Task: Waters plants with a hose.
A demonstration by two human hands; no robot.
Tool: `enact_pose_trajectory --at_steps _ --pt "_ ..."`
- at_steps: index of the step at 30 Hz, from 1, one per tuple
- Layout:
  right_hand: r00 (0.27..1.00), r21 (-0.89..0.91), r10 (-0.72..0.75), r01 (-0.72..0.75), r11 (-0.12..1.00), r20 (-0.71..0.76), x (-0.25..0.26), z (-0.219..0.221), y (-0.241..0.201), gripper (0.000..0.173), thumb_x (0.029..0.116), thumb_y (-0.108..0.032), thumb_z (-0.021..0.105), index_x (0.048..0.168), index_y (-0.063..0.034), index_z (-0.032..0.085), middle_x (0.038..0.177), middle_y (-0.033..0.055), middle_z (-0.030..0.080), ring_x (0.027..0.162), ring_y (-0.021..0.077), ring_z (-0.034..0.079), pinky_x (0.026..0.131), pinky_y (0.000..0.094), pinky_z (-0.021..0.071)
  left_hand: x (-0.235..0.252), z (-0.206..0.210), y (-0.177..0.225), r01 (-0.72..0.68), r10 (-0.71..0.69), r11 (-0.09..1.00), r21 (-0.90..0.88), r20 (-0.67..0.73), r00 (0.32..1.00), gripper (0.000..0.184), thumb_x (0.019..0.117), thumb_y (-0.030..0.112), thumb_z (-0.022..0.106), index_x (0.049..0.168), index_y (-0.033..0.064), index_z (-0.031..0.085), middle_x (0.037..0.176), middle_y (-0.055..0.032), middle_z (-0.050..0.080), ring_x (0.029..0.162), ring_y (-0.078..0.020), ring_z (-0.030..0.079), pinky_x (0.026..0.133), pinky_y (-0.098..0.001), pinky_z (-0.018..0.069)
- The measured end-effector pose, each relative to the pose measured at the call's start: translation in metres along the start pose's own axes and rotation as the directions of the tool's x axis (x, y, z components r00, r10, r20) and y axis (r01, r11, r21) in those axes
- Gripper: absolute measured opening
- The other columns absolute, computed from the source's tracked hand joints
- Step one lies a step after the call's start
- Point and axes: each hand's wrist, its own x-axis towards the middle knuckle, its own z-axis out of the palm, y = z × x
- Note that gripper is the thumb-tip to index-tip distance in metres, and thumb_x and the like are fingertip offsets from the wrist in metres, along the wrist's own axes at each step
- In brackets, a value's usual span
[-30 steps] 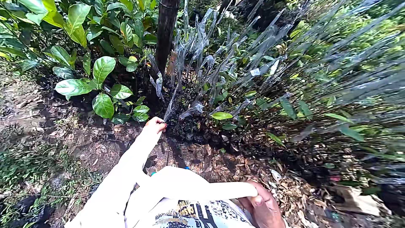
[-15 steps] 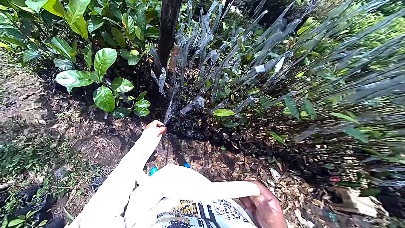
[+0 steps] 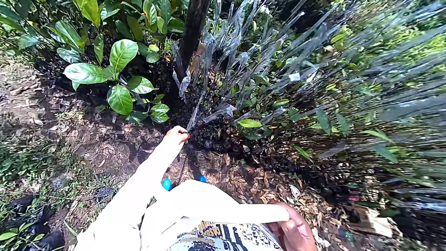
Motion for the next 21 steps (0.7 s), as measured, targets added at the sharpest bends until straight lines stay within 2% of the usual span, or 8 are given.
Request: enact_pose_trajectory --at_steps 4,8,11,14,18,21 --pt "1.0 -0.016 0.002 -0.002 1.0 -0.011 -0.001 0.004 -0.001 0.028 0.1041 -0.043 0.053 0.114 -0.0246 0.071 0.086 -0.0175 0.069 0.072 -0.0115 0.059 0.066 0.0071 0.0475 0.008 0.001 -0.008 -0.047 0.047 0.999 -0.024 0.027 0.999 0.021 0.0952 0.01 0.071 0.111 0.0008 0.062 0.079 -0.0057 0.066 0.064 -0.0084 0.06 0.065 -0.0256 0.0521" --pt "0.999 -0.036 -0.004 0.003 0.999 -0.039 -0.002 0.008 -0.001 0.029 0.1037 -0.044 0.054 0.116 -0.0255 0.072 0.087 -0.0172 0.07 0.073 -0.0114 0.059 0.066 0.0071 0.0475 0.013 0.003 -0.003 -0.072 0.074 0.997 -0.029 0.074 0.995 0.022 0.096 0.011 0.07 0.114 0.0006 0.061 0.075 -0.0052 0.066 0.057 -0.0069 0.058 0.054 -0.0222 0.0487" --pt "0.999 -0.039 -0.008 0.006 0.999 -0.054 -0.003 0.01 -0.001 0.029 0.1038 -0.044 0.053 0.117 -0.026 0.071 0.087 -0.0171 0.07 0.072 -0.0115 0.059 0.065 0.0069 0.047 0.009 0.003 0.012 -0.048 0.048 0.999 -0.004 0.113 0.992 0.02 0.0985 0.009 0.067 0.114 -0.0011 0.059 0.074 -0.005 0.064 0.057 -0.0064 0.056 0.054 -0.0213 0.0464" --pt "0.998 -0.029 -0.015 0.014 0.999 -0.056 -0.004 0.01 -0.001 0.028 0.1042 -0.043 0.053 0.117 -0.026 0.071 0.089 -0.0171 0.07 0.073 -0.0117 0.059 0.065 0.0067 0.047 0.019 0.002 -0.004 -0.117 0.118 0.993 -0.016 0.124 0.985 0.022 0.0972 0.014 0.069 0.114 0.0023 0.061 0.075 -0.0044 0.066 0.058 -0.0056 0.057 0.054 -0.0216 0.0464" --pt "0.998 -0.023 -0.025 0.024 0.999 -0.055 -0.004 0.01 -0.001 0.029 0.1044 -0.043 0.053 0.118 -0.0259 0.071 0.09 -0.017 0.071 0.073 -0.0118 0.059 0.066 0.0065 0.0471 0.011 0.006 0.02 -0.019 0.016 1.0 0.025 0.105 0.994 0.023 0.0984 0.009 0.068 0.117 -0.001 0.059 0.076 -0.0056 0.064 0.059 -0.0069 0.057 0.058 -0.0225 0.0486" --pt "0.998 -0.021 -0.023 0.022 1.0 -0.061 -0.005 0.008 -0.001 0.029 0.1042 -0.043 0.053 0.118 -0.0251 0.072 0.089 -0.0164 0.07 0.072 -0.0109 0.059 0.065 0.0073 0.0474 0.014 0.008 0.007 -0.057 0.057 0.998 -0.005 0.105 0.993 0.023 0.0978 0.013 0.069 0.116 0.0022 0.06 0.076 -0.0048 0.065 0.057 -0.0063 0.057 0.054 -0.0217 0.0474"
